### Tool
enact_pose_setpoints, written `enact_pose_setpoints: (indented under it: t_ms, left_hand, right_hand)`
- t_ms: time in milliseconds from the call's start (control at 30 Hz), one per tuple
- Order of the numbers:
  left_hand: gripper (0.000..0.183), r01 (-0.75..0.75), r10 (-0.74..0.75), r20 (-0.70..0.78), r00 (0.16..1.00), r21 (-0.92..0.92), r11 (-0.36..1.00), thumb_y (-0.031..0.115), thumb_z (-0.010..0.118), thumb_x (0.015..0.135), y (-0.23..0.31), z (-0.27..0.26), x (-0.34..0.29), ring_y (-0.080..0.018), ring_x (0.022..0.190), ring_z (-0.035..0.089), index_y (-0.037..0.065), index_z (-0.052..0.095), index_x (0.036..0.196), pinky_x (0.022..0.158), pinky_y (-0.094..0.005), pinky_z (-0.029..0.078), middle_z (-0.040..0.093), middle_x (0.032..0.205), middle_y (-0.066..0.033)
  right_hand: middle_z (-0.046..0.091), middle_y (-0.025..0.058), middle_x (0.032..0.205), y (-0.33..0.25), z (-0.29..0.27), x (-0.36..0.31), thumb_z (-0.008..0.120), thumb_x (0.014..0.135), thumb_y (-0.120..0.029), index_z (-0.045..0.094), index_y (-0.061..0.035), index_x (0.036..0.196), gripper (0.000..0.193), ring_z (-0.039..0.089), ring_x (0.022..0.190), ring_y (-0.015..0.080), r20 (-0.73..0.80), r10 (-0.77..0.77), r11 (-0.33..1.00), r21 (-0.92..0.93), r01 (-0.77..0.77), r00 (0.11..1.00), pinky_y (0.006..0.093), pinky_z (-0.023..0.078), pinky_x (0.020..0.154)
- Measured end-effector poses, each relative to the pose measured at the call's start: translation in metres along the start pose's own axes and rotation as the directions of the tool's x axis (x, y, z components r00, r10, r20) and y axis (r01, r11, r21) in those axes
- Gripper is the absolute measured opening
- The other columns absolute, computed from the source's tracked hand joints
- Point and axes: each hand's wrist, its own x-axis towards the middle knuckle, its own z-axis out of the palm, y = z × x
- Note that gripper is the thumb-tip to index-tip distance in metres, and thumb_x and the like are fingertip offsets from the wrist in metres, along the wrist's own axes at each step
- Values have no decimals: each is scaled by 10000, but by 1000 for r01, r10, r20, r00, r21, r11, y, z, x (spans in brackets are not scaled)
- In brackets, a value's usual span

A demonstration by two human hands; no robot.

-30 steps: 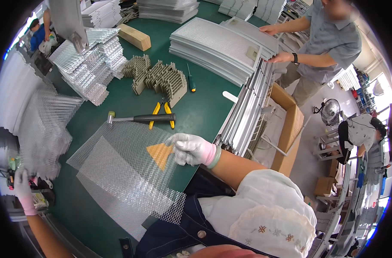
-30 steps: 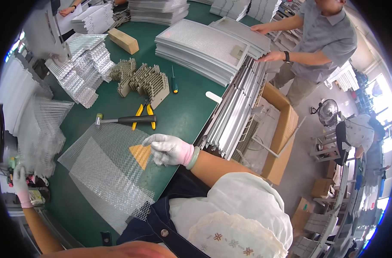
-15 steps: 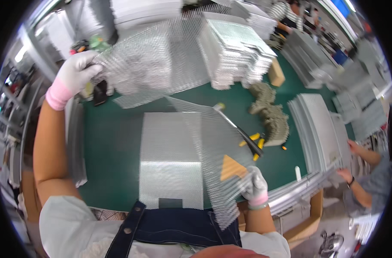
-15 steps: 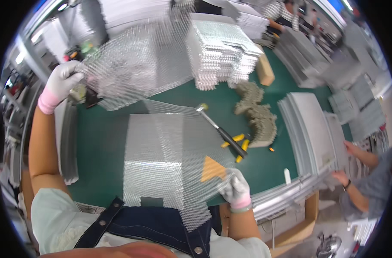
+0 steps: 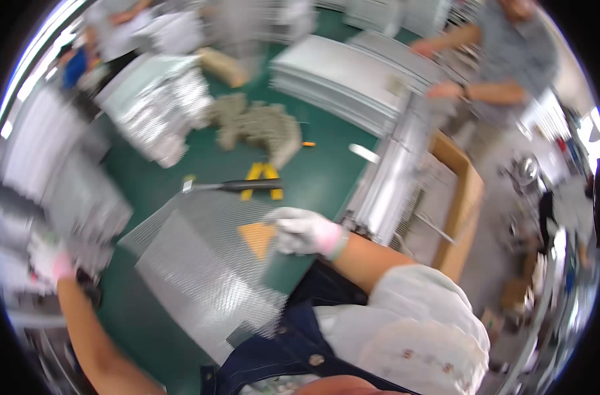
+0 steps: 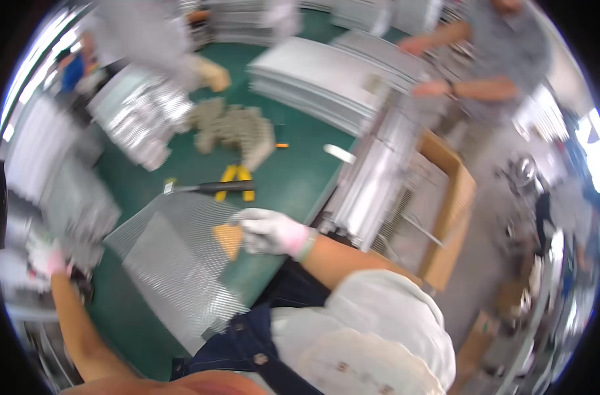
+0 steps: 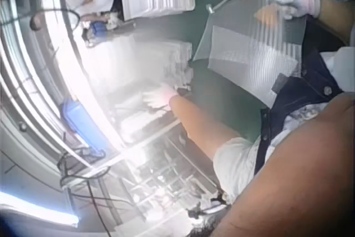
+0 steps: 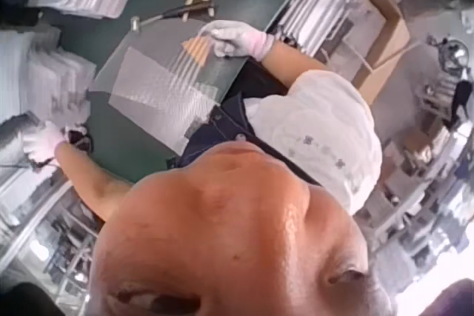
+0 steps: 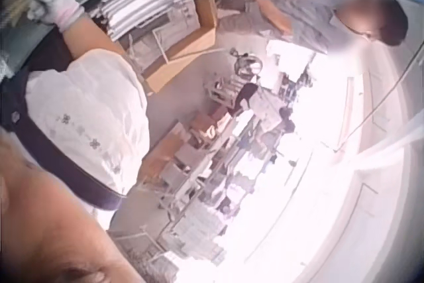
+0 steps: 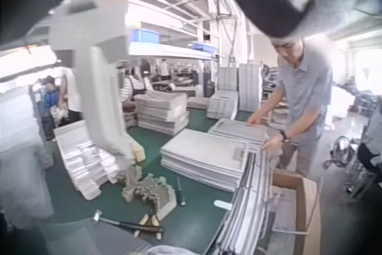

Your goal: The person assembles metal grilles by inserting a mesh sheet into a white frame and securing it with a plastic clip. They use a hammer to tap the clip into place and a handheld tool to crimp the edges. The finished units are stacked on the table.

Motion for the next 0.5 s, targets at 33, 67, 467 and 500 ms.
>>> enact_pose_setpoints:
  t_ms: [33, 67, 467, 500]
  left_hand:
    - [689, -43, 44, -35, 998, 40, 998, 368, 678, 827, 3, -13, -5, -376, 1045, 603, 82, 439, 1407, 922, -476, 478, 571, 1230, -204]
    - [700, -152, 146, -213, 966, -13, 988, 364, 654, 867, 0, -14, -13, -415, 1139, 561, 79, 398, 1453, 969, -493, 457, 521, 1331, -253]
    - [488, 78, 803, 374, 463, -920, 384, 304, 410, 1033, 79, -128, -288, -356, 1251, 514, -68, 491, 1337, 1079, -414, 382, 535, 1347, -230]
    - [452, -71, 778, 369, 509, -882, 465, 262, 433, 1023, 85, -126, -302, -369, 1267, 500, -63, 498, 1330, 1091, -426, 371, 523, 1361, -238]
  right_hand:
    - [483, 26, 665, 0, 3, 0, 602, 978, -242, 524, -14, 1261, 371, 461, 538, 136, -32, 10, 1000, -15, -11, 999, 331, 431, 574]
    - [485, 32, 668, 0, 5, 3, 604, 977, -246, 521, -15, 1259, 374, 492, 548, 150, -36, 40, 999, -21, -41, 999, 341, 454, 570]
    - [621, 28, 883, 1, 8, -1, 605, 975, -224, 561, 3, 1258, 364, 593, 668, 79, -37, -115, 956, -277, 100, 993, 231, 518, 593]
    - [619, 28, 883, 6, 6, 2, 594, 974, -201, 567, 4, 1255, 348, 594, 669, 80, 5, -111, 944, -313, 107, 994, 234, 521, 593]
